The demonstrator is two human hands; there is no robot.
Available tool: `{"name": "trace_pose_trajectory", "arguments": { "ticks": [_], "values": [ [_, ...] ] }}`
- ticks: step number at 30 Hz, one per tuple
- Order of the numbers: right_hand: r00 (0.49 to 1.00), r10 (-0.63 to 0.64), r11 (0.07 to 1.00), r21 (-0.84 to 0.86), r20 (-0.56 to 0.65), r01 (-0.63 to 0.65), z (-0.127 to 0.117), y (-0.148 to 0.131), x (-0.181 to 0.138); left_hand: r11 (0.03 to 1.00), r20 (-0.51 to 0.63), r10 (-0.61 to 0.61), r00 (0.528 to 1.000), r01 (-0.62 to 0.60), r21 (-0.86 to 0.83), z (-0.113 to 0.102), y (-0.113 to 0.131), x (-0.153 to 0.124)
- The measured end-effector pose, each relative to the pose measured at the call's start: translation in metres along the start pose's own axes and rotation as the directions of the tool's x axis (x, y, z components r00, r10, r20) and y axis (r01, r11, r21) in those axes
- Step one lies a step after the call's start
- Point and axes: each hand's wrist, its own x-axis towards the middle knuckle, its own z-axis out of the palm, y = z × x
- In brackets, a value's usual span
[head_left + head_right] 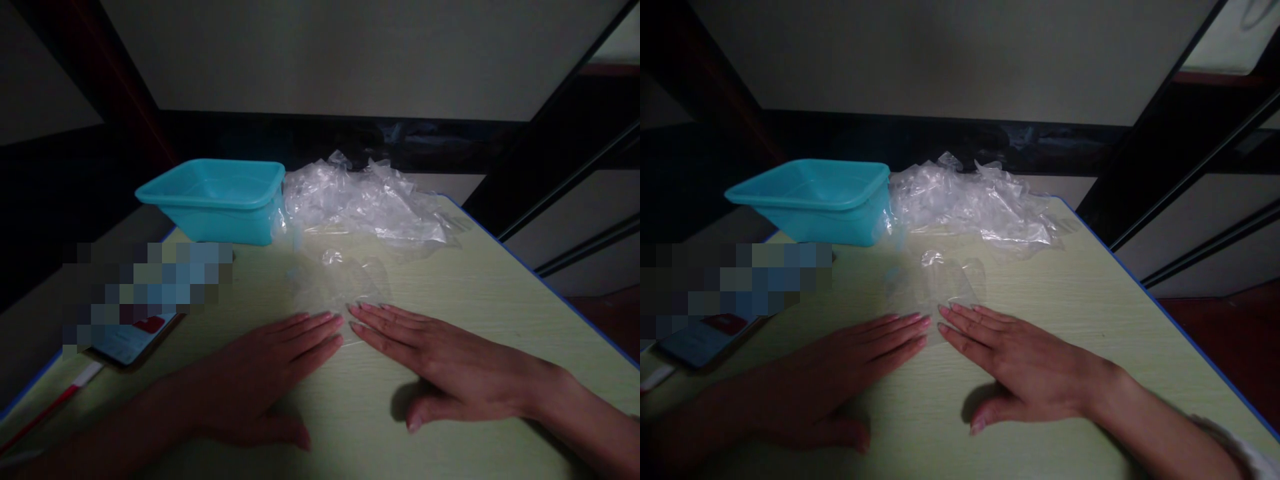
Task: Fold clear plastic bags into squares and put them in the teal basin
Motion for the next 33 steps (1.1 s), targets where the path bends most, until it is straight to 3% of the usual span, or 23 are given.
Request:
{"name": "trace_pose_trajectory", "arguments": {
  "ticks": [12,23,33],
  "values": [
    [0.999,-0.029,0.997,-0.067,-0.022,0.027,0.0,-0.0003,-0.0011,1.0,-0.019,0.003,1.0,-0.003,0.008,0.0034,-0.0013,-0.001],
    [0.998,-0.038,0.999,-0.02,-0.059,0.037,-0.0015,-0.0022,-0.0016,1.0,-0.06,0.005,0.998,-0.007,-0.03,0.0058,-0.003,-0.0012],
    [0.998,-0.044,0.998,-0.04,-0.047,0.042,-0.0081,-0.0017,0.0006,1.0,-0.013,-0.009,1.0,0.009,-0.019,0.0041,-0.0021,-0.0008]
  ]
}}
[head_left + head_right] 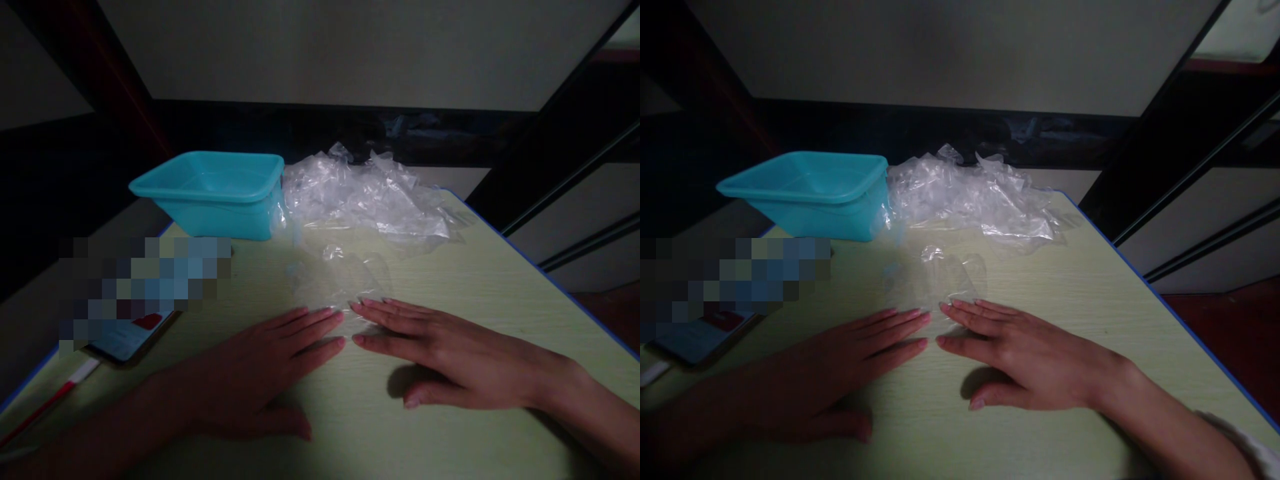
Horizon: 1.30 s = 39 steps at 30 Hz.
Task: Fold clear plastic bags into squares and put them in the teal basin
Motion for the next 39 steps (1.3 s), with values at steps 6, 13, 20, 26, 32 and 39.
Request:
{"name": "trace_pose_trajectory", "arguments": {
  "ticks": [6,13,20,26,32,39],
  "values": [
    [1.0,0.004,1.0,-0.03,-0.024,-0.004,-0.002,0.001,-0.004,1.0,-0.003,0.01,1.0,-0.01,0.009,-0.005,0.001,-0.001],
    [0.997,-0.001,0.999,-0.049,-0.077,-0.003,-0.004,0.002,-0.006,0.999,-0.041,0.02,0.999,-0.018,0.046,-0.01,0.0,-0.004],
    [0.995,-0.008,0.996,-0.088,-0.096,-0.001,-0.006,0.003,-0.008,0.996,-0.09,0.049,0.995,-0.042,0.074,-0.011,-0.002,-0.005],
    [0.995,-0.023,0.988,-0.155,-0.094,0.008,-0.006,0.005,-0.009,0.993,-0.116,0.079,0.99,-0.067,0.097,-0.013,-0.001,-0.006],
    [0.979,-0.118,0.965,-0.252,-0.167,0.073,0.0,0.008,-0.005,0.971,-0.208,0.155,0.966,-0.111,0.212,-0.005,0.0,-0.003],
    [0.9,-0.249,0.922,-0.373,-0.358,0.107,0.0,0.009,-0.005,0.922,-0.381,0.228,0.896,-0.073,0.381,0.002,0.004,0.0]
  ]
}}
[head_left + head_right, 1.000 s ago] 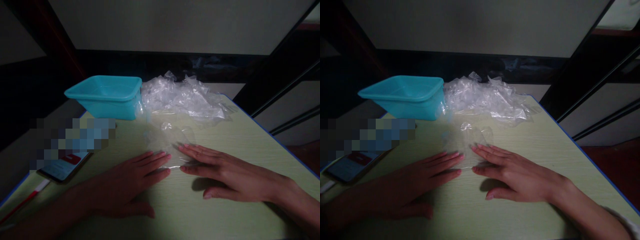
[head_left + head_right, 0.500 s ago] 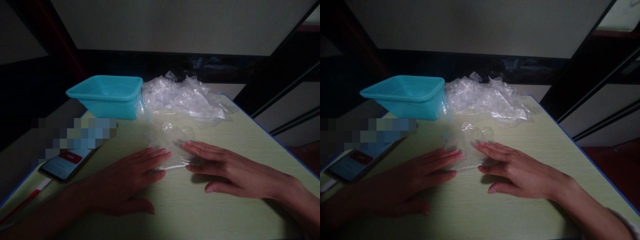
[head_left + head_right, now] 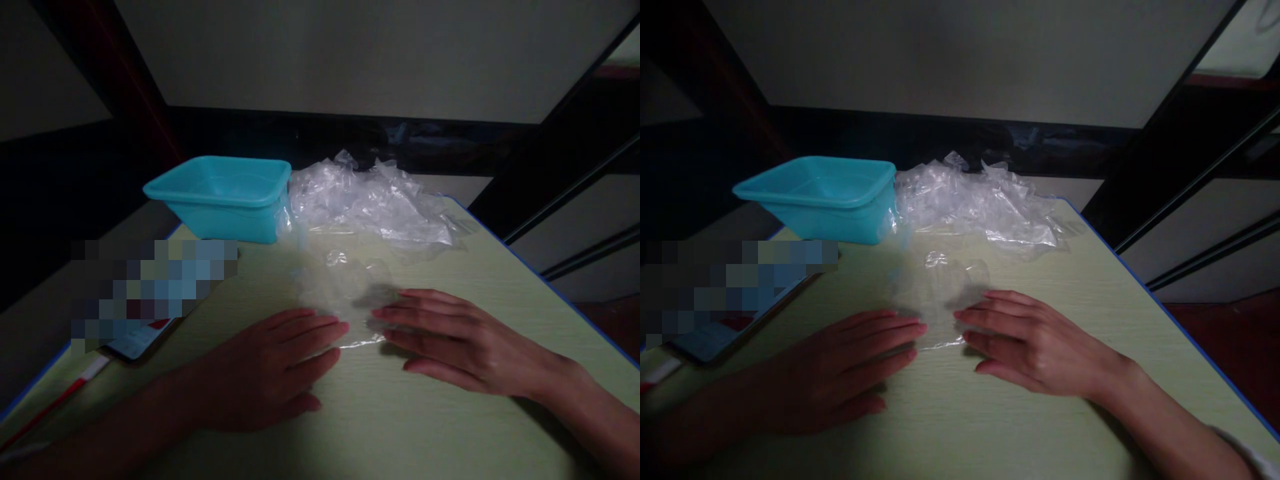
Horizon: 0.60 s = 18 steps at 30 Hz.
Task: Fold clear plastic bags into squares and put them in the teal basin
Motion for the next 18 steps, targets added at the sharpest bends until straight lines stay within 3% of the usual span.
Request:
{"name": "trace_pose_trajectory", "arguments": {
  "ticks": [6,11,18],
  "values": [
    [0.999,0.009,1.0,-0.021,-0.041,-0.01,0.0003,-0.0005,0.0024,0.997,-0.104,-0.037,0.994,0.043,0.057,-0.0001,0.0005,0.0037],
    [1.0,0.019,0.999,-0.037,-0.022,-0.02,0.0048,-0.0011,0.0017,0.992,-0.121,-0.115,0.986,0.12,0.035,0.0004,0.0021,0.0063],
    [0.999,0.039,0.998,-0.051,0.032,-0.037,0.0053,0.0005,-0.0007,0.989,-0.107,-0.132,0.986,0.137,0.048,0.0033,0.0032,0.0048]
  ]
}}
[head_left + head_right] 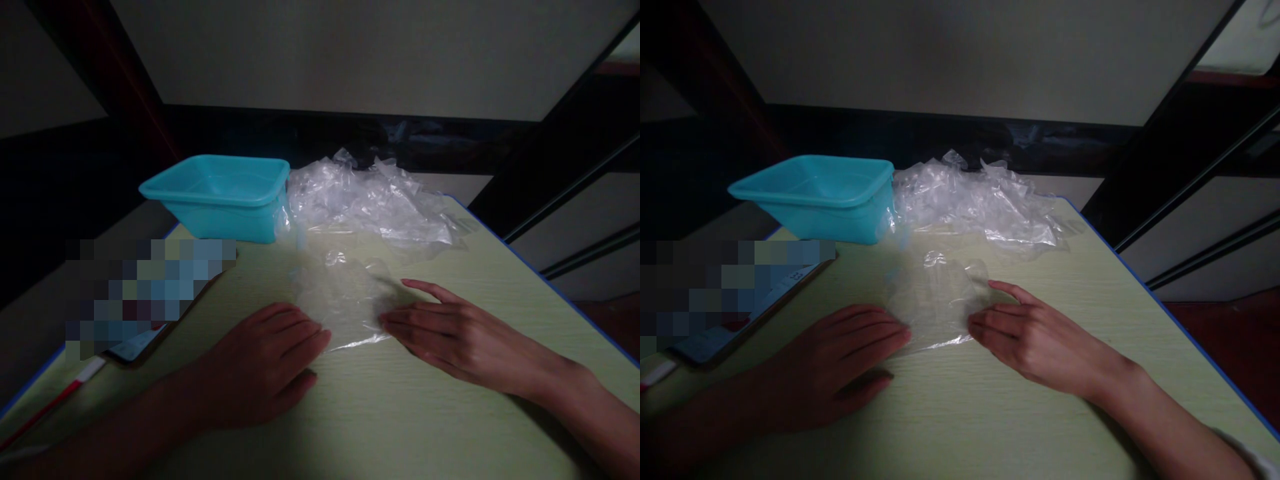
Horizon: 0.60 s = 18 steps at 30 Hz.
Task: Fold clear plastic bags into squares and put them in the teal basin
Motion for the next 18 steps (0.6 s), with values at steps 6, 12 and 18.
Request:
{"name": "trace_pose_trajectory", "arguments": {
  "ticks": [6,12,18],
  "values": [
    [1.0,0.009,1.0,-0.003,0.025,-0.009,0.0001,0.0,-0.0001,1.0,0.006,-0.001,1.0,0.001,-0.007,-0.0002,0.0008,0.0002],
    [1.0,0.016,1.0,-0.01,0.012,-0.015,0.002,0.0013,0.0003,1.0,0.013,-0.023,1.0,0.023,-0.02,0.0001,0.0013,0.0019],
    [0.995,0.042,0.999,-0.027,-0.086,-0.044,0.0079,0.0029,0.0024,0.999,-0.002,-0.038,0.999,0.038,-0.032,0.0027,0.0005,0.0]
  ]
}}
